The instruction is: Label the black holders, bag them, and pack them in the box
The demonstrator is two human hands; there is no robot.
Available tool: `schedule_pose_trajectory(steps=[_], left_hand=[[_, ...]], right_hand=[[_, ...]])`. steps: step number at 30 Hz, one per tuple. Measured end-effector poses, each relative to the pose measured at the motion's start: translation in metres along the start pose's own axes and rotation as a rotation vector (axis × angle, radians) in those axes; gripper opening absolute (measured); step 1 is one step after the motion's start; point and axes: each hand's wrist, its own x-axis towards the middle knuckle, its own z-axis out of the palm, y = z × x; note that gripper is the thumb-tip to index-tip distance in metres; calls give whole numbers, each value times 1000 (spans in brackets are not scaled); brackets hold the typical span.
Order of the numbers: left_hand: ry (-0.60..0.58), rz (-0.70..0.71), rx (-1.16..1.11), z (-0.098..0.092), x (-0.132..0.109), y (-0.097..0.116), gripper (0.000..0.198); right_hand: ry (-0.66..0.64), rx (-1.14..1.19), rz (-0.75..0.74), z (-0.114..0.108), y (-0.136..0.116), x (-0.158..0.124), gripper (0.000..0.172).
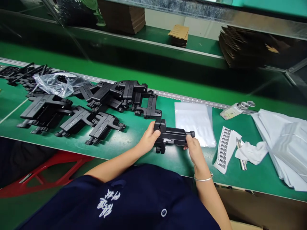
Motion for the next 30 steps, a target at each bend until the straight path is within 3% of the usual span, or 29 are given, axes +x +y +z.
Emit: schedule_pose_trajectory(steps=[4,8,12,16,24,30], left_hand=[[-2,-40,-46,-2,1,-4,61],[-5,6,-21,-2,1,-1,63],[6,16,-1,-2,0,1,62],[6,19,-2,-3,0,-2,62],[-21,39,3,-5,2,1,65],[-7,45,-11,-4,2,3,64]], right_hand=[[26,117,-51,4,-3,-1,42],[21,303,5,5,-13,-3,37],[23,407,61,5,-16,-5,40],[84,319,134,4,-8,-5,45],[62,394,126,7,-11,-6,38],[130,466,120,8,-9,-6,37]])
